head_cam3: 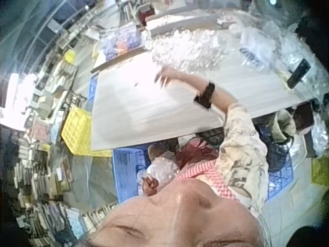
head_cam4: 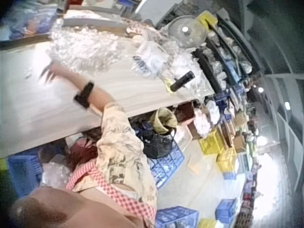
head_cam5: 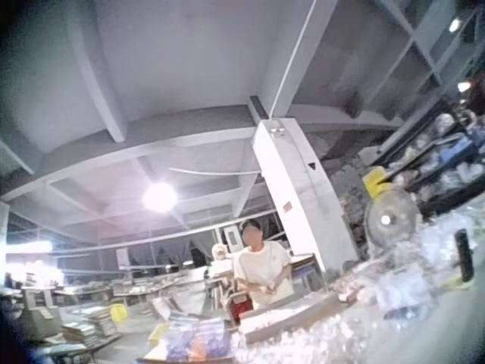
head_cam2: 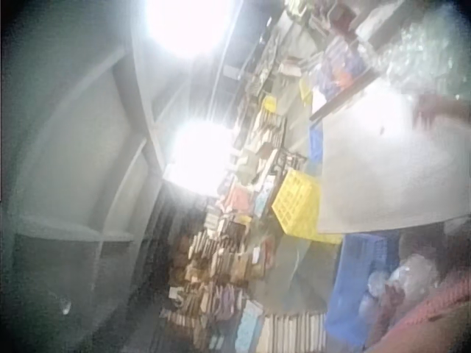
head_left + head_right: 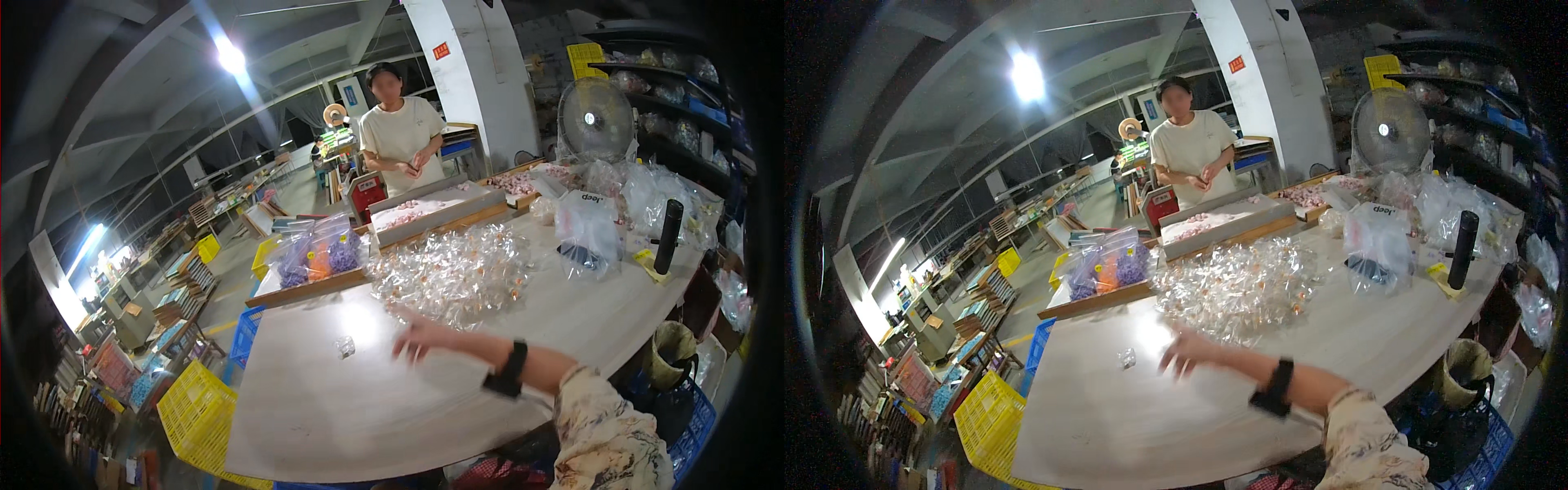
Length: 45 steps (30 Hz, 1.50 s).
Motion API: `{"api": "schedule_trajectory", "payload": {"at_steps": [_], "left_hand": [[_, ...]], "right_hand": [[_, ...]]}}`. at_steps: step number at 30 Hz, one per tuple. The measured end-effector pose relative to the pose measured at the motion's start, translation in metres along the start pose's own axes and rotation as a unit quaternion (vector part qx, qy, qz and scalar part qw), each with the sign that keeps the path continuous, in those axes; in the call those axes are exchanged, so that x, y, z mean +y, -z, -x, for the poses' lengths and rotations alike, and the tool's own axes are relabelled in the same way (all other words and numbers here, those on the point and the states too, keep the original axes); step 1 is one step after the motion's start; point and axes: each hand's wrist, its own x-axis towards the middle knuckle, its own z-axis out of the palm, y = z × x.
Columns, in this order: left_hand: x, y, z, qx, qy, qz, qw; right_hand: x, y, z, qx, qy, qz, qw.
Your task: Sorting and packing small plastic parts from a table into plastic bags.
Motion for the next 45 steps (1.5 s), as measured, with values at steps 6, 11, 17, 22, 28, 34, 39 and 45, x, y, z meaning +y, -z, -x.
{"api": "schedule_trajectory", "payload": {"at_steps": [6, 11, 17, 22, 28, 34, 39, 45], "left_hand": [[-0.004, -0.039, -0.033, 0.037, -0.048, -0.137, 0.989], [0.015, -0.071, -0.012, 0.122, -0.088, -0.288, 0.946], [0.057, -0.162, -0.011, 0.253, 0.060, -0.149, 0.954], [0.037, -0.123, 0.001, 0.114, -0.036, -0.174, 0.977], [0.026, -0.111, -0.004, 0.079, -0.189, -0.364, 0.909], [0.028, -0.108, -0.019, 0.037, -0.340, -0.525, 0.779], [0.034, -0.110, -0.010, 0.032, -0.318, -0.505, 0.802], [0.036, -0.122, -0.005, 0.021, -0.276, -0.473, 0.836]], "right_hand": [[0.012, 0.193, -0.021, 0.235, -0.106, 0.004, 0.966], [0.018, 0.136, -0.033, 0.120, 0.009, 0.038, 0.992], [0.052, -0.117, 0.103, -0.314, 0.310, 0.113, 0.890], [0.094, -0.196, 0.163, -0.335, 0.164, 0.409, 0.833], [0.073, -0.190, 0.160, -0.208, 0.301, 0.508, 0.780], [0.015, -0.218, 0.168, -0.269, 0.338, 0.387, 0.814], [0.030, -0.242, 0.159, -0.225, 0.432, 0.263, 0.833], [0.006, -0.248, 0.163, -0.183, 0.522, 0.210, 0.806]]}}
